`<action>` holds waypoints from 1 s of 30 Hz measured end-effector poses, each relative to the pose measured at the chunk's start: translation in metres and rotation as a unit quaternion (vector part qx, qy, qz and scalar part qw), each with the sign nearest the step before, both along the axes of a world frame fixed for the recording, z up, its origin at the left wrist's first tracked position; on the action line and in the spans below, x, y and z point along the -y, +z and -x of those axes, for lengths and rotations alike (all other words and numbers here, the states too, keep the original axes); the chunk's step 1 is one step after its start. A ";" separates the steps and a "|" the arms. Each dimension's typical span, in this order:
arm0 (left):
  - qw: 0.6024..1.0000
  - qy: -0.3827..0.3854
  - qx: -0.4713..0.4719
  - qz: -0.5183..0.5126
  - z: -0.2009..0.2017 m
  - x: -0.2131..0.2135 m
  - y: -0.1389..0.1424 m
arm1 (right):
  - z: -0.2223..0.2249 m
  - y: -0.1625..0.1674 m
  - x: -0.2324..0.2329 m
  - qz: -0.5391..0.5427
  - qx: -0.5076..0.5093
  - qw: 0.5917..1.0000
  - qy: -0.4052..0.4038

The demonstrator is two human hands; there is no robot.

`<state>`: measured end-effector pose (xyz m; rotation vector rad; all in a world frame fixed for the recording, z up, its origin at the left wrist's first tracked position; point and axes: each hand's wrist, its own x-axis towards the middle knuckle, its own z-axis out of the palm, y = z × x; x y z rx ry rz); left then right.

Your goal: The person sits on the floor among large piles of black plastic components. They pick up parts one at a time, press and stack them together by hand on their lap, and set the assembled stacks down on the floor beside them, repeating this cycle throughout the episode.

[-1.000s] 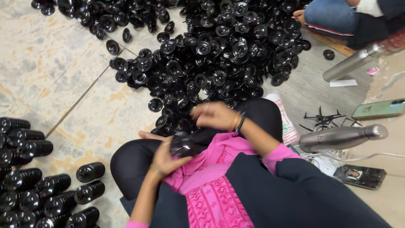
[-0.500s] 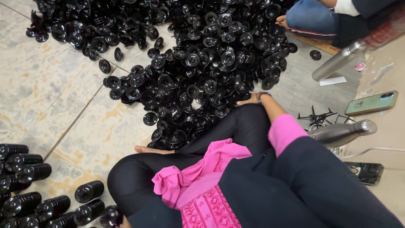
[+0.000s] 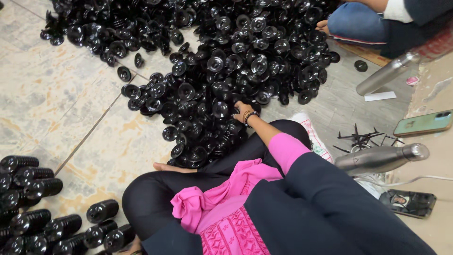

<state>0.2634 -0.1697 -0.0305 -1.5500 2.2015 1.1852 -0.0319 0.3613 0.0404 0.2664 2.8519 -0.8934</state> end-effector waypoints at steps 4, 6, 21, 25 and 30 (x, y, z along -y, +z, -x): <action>0.995 -0.069 0.075 -0.007 -0.011 0.015 0.019 | 0.000 -0.006 0.012 0.024 -0.121 0.992 0.019; 0.976 -0.162 0.131 0.067 -0.013 0.021 0.046 | -0.005 -0.005 0.018 0.101 -0.151 0.983 -0.006; 0.626 -0.173 -0.289 -0.703 0.185 -0.217 0.107 | -0.131 -0.009 0.144 0.650 0.174 0.738 -0.052; 0.767 -0.074 -0.200 -0.605 0.218 -0.227 0.083 | -0.083 0.013 0.104 0.292 -0.045 0.950 0.101; 0.773 0.073 -0.209 -0.594 0.269 -0.197 0.063 | 0.024 0.052 0.095 0.065 -0.289 0.938 0.180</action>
